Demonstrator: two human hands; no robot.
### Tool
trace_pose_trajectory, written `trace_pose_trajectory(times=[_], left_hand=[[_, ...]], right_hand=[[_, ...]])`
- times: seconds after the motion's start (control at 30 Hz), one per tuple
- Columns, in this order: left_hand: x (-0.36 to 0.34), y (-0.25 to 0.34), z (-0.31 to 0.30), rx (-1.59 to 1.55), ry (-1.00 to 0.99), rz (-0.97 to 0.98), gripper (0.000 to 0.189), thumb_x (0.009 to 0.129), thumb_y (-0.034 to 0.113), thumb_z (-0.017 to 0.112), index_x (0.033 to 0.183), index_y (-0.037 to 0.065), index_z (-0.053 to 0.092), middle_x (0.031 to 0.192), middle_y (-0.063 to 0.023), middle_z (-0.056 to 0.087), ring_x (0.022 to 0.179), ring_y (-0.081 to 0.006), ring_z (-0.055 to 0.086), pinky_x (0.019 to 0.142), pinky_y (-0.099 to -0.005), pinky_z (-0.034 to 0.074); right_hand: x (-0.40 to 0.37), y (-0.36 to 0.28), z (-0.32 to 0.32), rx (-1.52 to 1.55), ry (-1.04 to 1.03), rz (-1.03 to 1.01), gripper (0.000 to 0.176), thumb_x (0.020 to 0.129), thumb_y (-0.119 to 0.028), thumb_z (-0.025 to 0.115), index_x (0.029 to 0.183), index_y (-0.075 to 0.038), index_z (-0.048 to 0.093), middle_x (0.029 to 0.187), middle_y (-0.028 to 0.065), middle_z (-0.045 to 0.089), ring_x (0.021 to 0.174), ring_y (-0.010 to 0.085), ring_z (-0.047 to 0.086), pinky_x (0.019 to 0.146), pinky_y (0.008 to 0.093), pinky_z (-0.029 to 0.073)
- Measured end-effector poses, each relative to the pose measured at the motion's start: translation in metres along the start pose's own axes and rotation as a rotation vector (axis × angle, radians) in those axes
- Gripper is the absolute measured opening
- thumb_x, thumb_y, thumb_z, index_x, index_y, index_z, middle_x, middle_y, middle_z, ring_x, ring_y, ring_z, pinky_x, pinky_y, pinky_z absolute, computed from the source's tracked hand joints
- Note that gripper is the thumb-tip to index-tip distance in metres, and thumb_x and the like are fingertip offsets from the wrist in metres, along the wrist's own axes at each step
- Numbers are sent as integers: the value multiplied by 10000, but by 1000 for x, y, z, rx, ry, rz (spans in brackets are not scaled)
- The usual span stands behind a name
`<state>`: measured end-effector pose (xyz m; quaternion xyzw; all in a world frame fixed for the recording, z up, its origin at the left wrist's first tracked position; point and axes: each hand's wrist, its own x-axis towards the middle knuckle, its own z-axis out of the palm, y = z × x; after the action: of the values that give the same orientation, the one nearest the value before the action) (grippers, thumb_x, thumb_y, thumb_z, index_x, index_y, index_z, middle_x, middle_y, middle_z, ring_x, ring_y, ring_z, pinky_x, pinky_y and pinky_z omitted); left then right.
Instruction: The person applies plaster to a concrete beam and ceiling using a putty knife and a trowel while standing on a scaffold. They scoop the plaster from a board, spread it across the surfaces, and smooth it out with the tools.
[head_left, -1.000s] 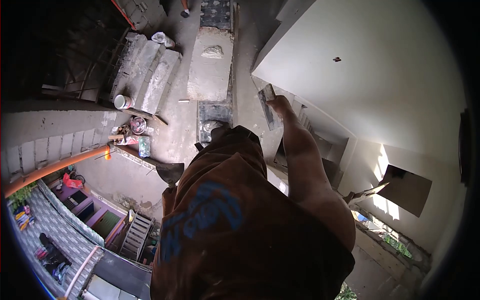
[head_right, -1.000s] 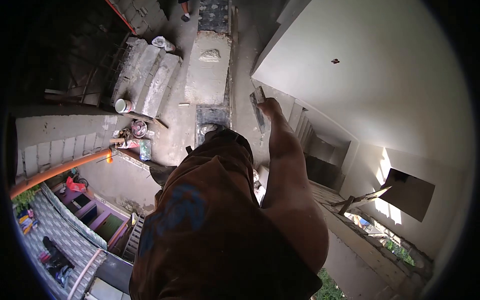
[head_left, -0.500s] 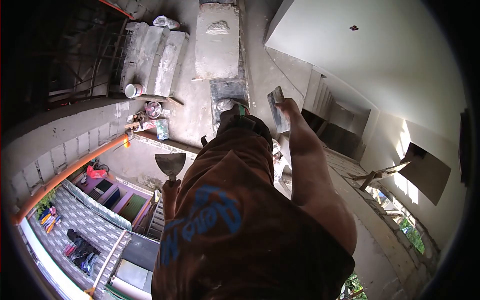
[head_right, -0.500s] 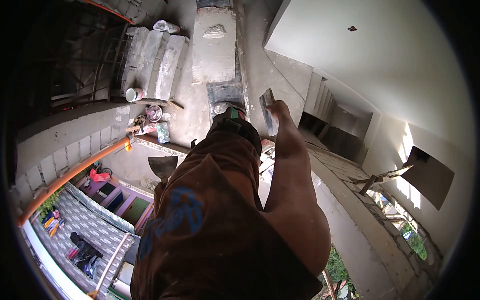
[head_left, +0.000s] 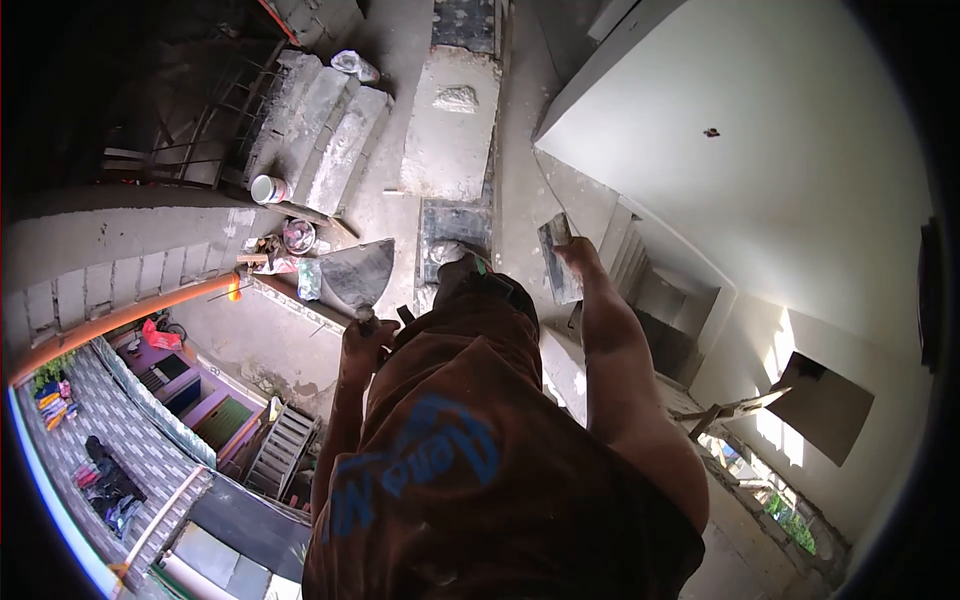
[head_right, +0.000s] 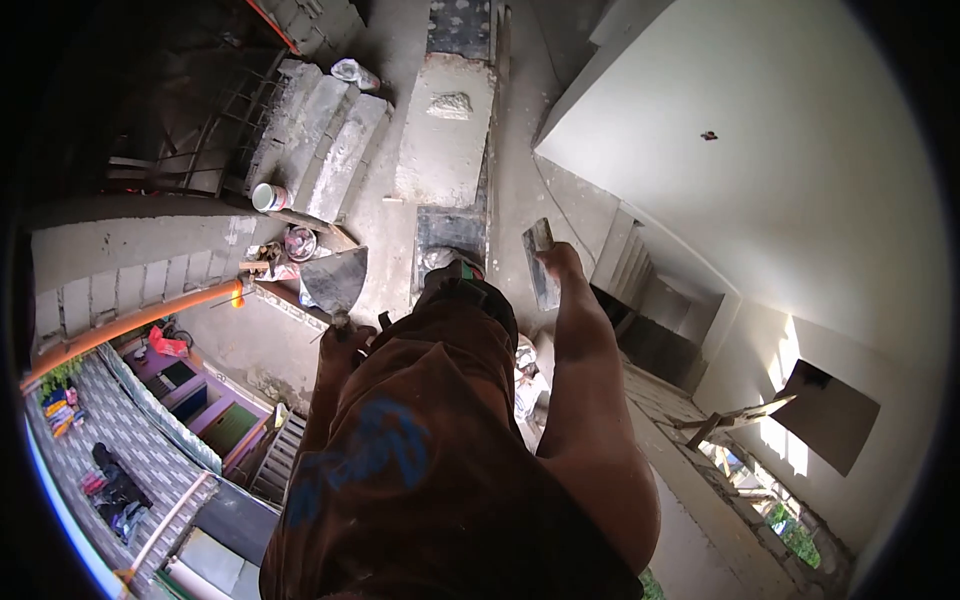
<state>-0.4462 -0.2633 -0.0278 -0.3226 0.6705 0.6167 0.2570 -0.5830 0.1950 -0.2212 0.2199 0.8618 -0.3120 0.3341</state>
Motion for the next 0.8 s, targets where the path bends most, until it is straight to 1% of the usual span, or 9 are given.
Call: trace_pose_trajectory(times=[0.03,0.07,0.13,0.23,0.33,0.4,0.5,0.73,0.8], left_hand=[[5,12,13,-187,-102,99,309,828,194,723,1041,-22,667,858,-93,689,671,-136,625,623,-290,521],[17,17,16,-6,-142,206,366,830,211,722,1107,-23,666,941,-105,707,800,-151,660,724,-289,530],[32,35,29,88,-246,158,365,831,126,700,1136,-45,593,1108,-146,698,988,-190,654,865,-326,515],[35,54,47,165,-335,231,457,804,191,733,1187,-31,619,1059,-111,705,1006,-192,655,929,-336,493],[32,58,52,225,-444,240,459,798,176,731,1187,-34,609,1087,-123,699,1019,-196,657,932,-332,496],[32,55,51,221,-438,288,489,781,205,747,1187,-25,603,1103,-136,689,1019,-203,653,912,-332,498],[37,49,50,419,-357,290,566,752,236,785,1212,-22,578,1062,-127,671,994,-216,627,930,-357,470],[24,43,35,273,-354,363,535,766,217,773,1207,-20,583,1043,-123,665,958,-210,621,886,-350,488],[17,39,31,36,-301,398,399,782,246,768,1031,-28,620,867,-65,641,790,-140,583,736,-322,491]], right_hand=[[-5,-10,-5,-8,11,-15,377,756,-332,761,929,1,725,773,187,697,743,295,693,698,415,518],[-11,-20,-11,-15,21,-24,377,754,-331,762,922,4,724,768,186,696,740,292,692,694,418,517],[-7,-27,-12,-1,39,-80,370,752,-325,764,932,-5,726,766,181,696,739,293,691,693,421,517],[-6,-44,-19,-3,51,-110,379,757,-336,760,936,-4,723,758,179,691,727,299,688,689,421,515],[-6,-55,-26,16,68,-145,381,766,-355,754,927,-11,726,743,176,688,714,309,685,685,424,514],[-1,-49,-25,11,65,-145,386,771,-360,753,941,-15,727,757,179,691,723,314,686,692,425,516],[-14,-43,-31,-40,85,-134,410,765,-366,760,930,8,725,780,198,696,753,326,690,714,426,519],[-26,-30,-38,-136,70,3,419,742,-378,776,883,13,726,803,215,701,780,335,694,750,432,523],[-32,-33,-41,-151,83,-24,419,736,-378,778,870,15,723,799,216,700,778,334,694,747,432,523]])
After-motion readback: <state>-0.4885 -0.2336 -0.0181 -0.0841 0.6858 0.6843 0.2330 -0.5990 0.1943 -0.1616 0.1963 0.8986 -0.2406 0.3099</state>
